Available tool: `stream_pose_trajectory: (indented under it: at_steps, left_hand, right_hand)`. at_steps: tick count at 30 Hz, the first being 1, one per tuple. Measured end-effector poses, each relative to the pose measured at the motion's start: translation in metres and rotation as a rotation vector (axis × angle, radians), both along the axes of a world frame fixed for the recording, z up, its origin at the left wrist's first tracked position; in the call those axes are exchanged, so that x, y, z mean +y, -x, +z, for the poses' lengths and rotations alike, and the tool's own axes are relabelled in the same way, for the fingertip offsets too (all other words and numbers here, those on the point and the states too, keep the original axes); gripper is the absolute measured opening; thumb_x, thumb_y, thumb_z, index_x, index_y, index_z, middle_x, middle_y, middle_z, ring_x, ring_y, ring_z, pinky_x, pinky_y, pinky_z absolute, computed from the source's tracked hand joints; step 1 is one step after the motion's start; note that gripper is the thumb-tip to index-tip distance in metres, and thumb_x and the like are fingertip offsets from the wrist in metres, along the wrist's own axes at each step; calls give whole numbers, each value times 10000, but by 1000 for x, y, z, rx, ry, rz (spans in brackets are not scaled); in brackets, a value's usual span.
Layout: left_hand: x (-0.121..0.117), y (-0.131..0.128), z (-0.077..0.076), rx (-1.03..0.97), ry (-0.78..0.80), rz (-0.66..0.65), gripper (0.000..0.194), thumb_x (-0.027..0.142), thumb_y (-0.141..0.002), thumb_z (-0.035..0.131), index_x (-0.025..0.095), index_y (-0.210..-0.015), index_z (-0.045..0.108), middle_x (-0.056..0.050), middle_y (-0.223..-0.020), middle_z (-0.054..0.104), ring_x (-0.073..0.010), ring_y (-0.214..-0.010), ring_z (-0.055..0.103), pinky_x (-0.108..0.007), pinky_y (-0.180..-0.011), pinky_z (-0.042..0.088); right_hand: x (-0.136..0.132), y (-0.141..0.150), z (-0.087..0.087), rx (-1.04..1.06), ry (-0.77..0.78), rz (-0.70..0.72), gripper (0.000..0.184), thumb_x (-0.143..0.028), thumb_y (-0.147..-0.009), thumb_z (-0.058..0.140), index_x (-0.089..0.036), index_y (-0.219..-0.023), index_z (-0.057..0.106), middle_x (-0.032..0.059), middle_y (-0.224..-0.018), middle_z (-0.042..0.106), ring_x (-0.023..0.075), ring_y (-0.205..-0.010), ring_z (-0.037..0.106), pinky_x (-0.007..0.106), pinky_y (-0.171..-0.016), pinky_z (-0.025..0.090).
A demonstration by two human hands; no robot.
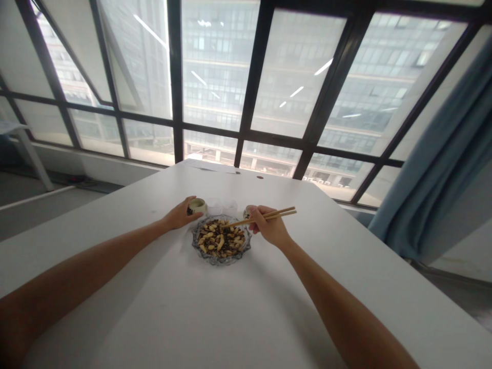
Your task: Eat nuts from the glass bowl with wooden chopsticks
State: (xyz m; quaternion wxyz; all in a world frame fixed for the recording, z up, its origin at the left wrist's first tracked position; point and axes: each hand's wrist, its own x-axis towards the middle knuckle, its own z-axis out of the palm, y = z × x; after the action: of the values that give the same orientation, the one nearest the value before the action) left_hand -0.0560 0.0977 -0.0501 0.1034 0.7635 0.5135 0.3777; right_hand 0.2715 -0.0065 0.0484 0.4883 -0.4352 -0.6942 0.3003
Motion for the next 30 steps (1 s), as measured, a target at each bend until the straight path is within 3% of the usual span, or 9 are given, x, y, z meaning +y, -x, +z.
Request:
stream_pose_trajectory:
  at_steps: [11, 16, 22, 30]
  left_hand:
    - [4, 1, -5, -27, -16, 7, 844, 654, -754, 659, 190, -1422, 434, -151, -1294, 627, -326, -1178, 619, -467, -1032, 480]
    - [3, 0, -5, -33, -26, 6, 836, 655, -751, 660, 191, -1413, 448, -150, -1295, 626, -329, -1180, 619, -464, -1034, 479]
    - [1, -1, -2, -16, -15, -1, 853, 657, -760, 643, 166, -1423, 428, -176, -1318, 608, -341, -1190, 612, -478, -1040, 473]
    - [2, 0, -2, -44, -20, 3, 832, 640, -743, 674, 175, -1396, 453, -165, -1302, 627, -330, -1181, 622, -476, -1040, 475]
  right_hand:
    - [33, -30, -22, 196, 111, -46, 605, -773, -684, 699, -175, -633, 629, 37, -481, 633, 129, -371, 527, 247, -361, 424]
    - [29, -30, -16, 185, 95, -20, 616, -778, -728, 656, -173, -612, 637, 40, -471, 624, 127, -367, 527, 243, -360, 421]
    - [13, -16, -4, 100, 79, 17, 624, -788, -687, 686, -171, -604, 646, 38, -461, 631, 126, -363, 541, 237, -361, 448]
    - [4, -7, -3, 7, 79, 69, 619, -780, -715, 668, -167, -629, 656, 42, -489, 653, 120, -384, 561, 218, -362, 458]
